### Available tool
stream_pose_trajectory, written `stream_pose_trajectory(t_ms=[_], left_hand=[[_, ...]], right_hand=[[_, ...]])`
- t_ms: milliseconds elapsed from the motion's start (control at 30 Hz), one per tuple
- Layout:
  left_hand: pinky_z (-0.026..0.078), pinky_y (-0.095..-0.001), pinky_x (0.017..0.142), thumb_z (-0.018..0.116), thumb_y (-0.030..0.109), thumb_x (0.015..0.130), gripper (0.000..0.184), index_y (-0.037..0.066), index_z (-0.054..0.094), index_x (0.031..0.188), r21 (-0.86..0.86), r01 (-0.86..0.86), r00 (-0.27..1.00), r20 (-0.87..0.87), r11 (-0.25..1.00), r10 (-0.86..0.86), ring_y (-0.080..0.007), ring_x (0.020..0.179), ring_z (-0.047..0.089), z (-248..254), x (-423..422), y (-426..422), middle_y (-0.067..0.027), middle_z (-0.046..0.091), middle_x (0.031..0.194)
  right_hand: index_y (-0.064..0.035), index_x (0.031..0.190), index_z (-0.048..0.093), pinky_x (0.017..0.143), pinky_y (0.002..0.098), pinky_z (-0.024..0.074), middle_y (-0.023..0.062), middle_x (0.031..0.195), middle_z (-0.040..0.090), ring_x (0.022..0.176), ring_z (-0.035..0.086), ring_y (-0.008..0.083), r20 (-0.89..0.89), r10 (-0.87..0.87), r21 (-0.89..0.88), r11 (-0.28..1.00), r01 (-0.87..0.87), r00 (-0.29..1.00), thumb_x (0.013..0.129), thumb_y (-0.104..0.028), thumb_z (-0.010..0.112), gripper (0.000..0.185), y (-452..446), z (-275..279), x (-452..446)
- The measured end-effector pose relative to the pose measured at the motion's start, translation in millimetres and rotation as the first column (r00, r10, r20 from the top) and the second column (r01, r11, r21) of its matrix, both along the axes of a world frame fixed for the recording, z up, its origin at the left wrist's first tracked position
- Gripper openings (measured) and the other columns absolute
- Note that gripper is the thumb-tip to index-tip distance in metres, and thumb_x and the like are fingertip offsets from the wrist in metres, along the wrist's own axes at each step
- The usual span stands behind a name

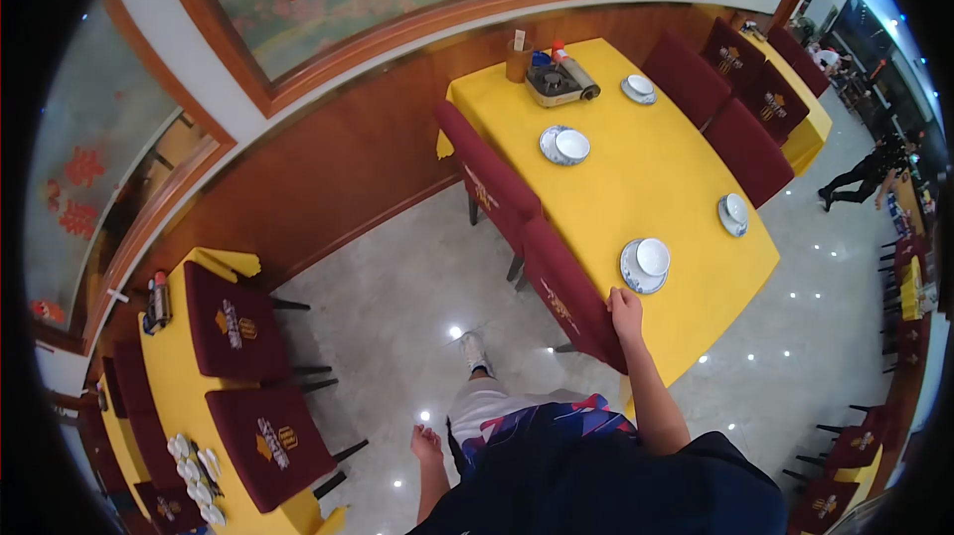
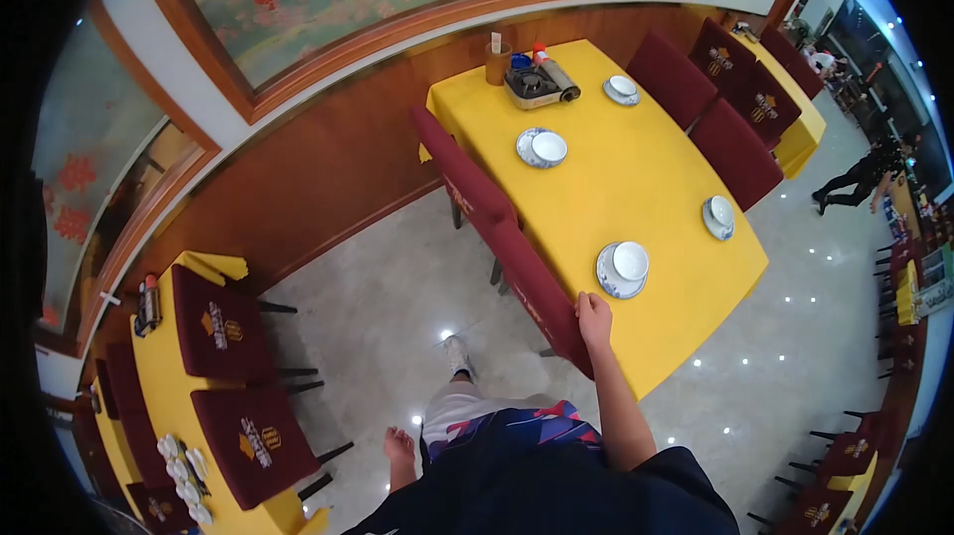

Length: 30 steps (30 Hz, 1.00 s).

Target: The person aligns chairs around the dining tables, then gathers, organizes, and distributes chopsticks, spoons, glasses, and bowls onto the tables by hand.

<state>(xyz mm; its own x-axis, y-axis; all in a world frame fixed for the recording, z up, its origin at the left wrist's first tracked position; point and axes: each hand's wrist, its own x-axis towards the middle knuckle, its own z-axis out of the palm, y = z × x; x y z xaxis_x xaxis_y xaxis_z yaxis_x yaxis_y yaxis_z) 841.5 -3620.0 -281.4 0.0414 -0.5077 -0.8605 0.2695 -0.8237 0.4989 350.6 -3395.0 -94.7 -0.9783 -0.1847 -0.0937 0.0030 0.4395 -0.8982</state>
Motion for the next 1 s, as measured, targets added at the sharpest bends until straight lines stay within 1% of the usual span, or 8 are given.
stream_pose_trajectory(t_ms=[167,400,533,600,700,767,833,1000], left_hand=[[0.041,-0.0274,0.05,0.052,0.035,0.096,0.035,0.013,0.047,0.07,-0.045,0.147,0.985,-0.079,0.988,-0.15,-0.0132,0.055,0.049,-9,-99,-138,-0.0042,0.053,0.063],[0.031,-0.0282,0.046,0.044,0.042,0.1,0.047,0.017,0.036,0.062,-0.169,0.298,0.944,-0.095,0.939,-0.317,-0.0146,0.047,0.038,50,-212,-243,-0.0003,0.039,0.052],[0.022,-0.0272,0.042,0.044,0.042,0.1,0.047,0.016,0.035,0.061,-0.189,0.346,0.906,-0.187,0.919,-0.38,-0.0114,0.042,0.03,67,-257,-256,0.0022,0.029,0.05],[0.021,-0.0277,0.04,0.044,0.042,0.1,0.048,0.017,0.035,0.061,-0.187,0.349,0.905,-0.188,0.918,-0.382,-0.0114,0.041,0.028,79,-282,-257,0.0024,0.029,0.049],[0.02,-0.0281,0.038,0.043,0.042,0.101,0.048,0.017,0.035,0.06,-0.19,0.409,0.882,-0.169,0.893,-0.44,-0.0112,0.038,0.026,91,-312,-246,0.0026,0.028,0.049],[0.02,-0.0281,0.037,0.043,0.042,0.101,0.049,0.016,0.035,0.06,-0.195,0.485,0.847,-0.138,0.853,-0.513,-0.011,0.038,0.026,106,-339,-239,0.0025,0.028,0.048],[0.021,-0.0274,0.038,0.043,0.042,0.101,0.049,0.016,0.035,0.06,-0.231,0.655,0.734,-0.035,0.719,-0.679,-0.011,0.038,0.027,133,-373,-233,0.0022,0.029,0.048],[0.021,-0.0278,0.038,0.042,0.039,0.102,0.05,0.015,0.035,0.059,-0.306,0.702,0.683,0.036,0.643,-0.73,-0.0109,0.039,0.027,154,-406,-237,0.0019,0.03,0.047]], right_hand=[[-0.0022,0.065,0.056,0.054,0.029,0.0397,0.002,0.058,0.053,0.055,0.049,0.011,0.155,-0.064,0.017,0.998,0.063,0.986,0.094,-0.024,0.055,0.037,-55,-24,-50],[0.0014,0.071,0.064,0.06,0.0337,0.0444,0.0081,0.064,0.061,0.062,0.058,0.0189,0.001,-0.125,0.265,0.957,0.12,0.992,0.093,-0.033,0.053,0.042,-152,-26,-91],[0.0004,0.075,0.064,0.056,0.0317,0.0442,0.0075,0.063,0.06,0.058,0.057,0.0168,0.123,-0.105,0.188,0.979,0.081,0.987,0.094,-0.035,0.052,0.042,-164,-57,-132],[-0.0008,0.086,0.064,0.049,0.0296,0.043,0.006,0.061,0.058,0.053,0.054,0.0126,0.424,-0.079,-0.005,0.996,0.089,0.902,0.096,-0.037,0.049,0.04,-176,-55,-153],[-0.0015,0.097,0.061,0.042,0.027,0.0396,0.0057,0.062,0.058,0.048,0.05,0.0103,0.512,-0.075,-0.014,0.995,0.096,0.856,0.096,-0.04,0.049,0.04,-192,-47,-194],[-0.001,0.101,0.06,0.038,0.0279,0.0376,0.008,0.066,0.06,0.046,0.05,0.0126,0.537,-0.057,-0.211,0.957,0.199,0.842,0.094,-0.044,0.052,0.044,-198,-98,-234],[-0.0002,0.102,0.059,0.037,0.0275,0.0367,0.0109,0.071,0.062,0.043,0.05,0.0143,0.543,-0.136,-0.1,0.969,0.225,0.829,0.091,-0.048,0.055,0.05,-211,-73,-271],[0.0029,0.093,0.061,0.038,0.0296,0.039,0.0118,0.068,0.063,0.043,0.052,0.0153,0.514,-0.246,-0.049,0.948,0.315,0.822,0.09,-0.047,0.057,0.05,-222,-106,-357]])
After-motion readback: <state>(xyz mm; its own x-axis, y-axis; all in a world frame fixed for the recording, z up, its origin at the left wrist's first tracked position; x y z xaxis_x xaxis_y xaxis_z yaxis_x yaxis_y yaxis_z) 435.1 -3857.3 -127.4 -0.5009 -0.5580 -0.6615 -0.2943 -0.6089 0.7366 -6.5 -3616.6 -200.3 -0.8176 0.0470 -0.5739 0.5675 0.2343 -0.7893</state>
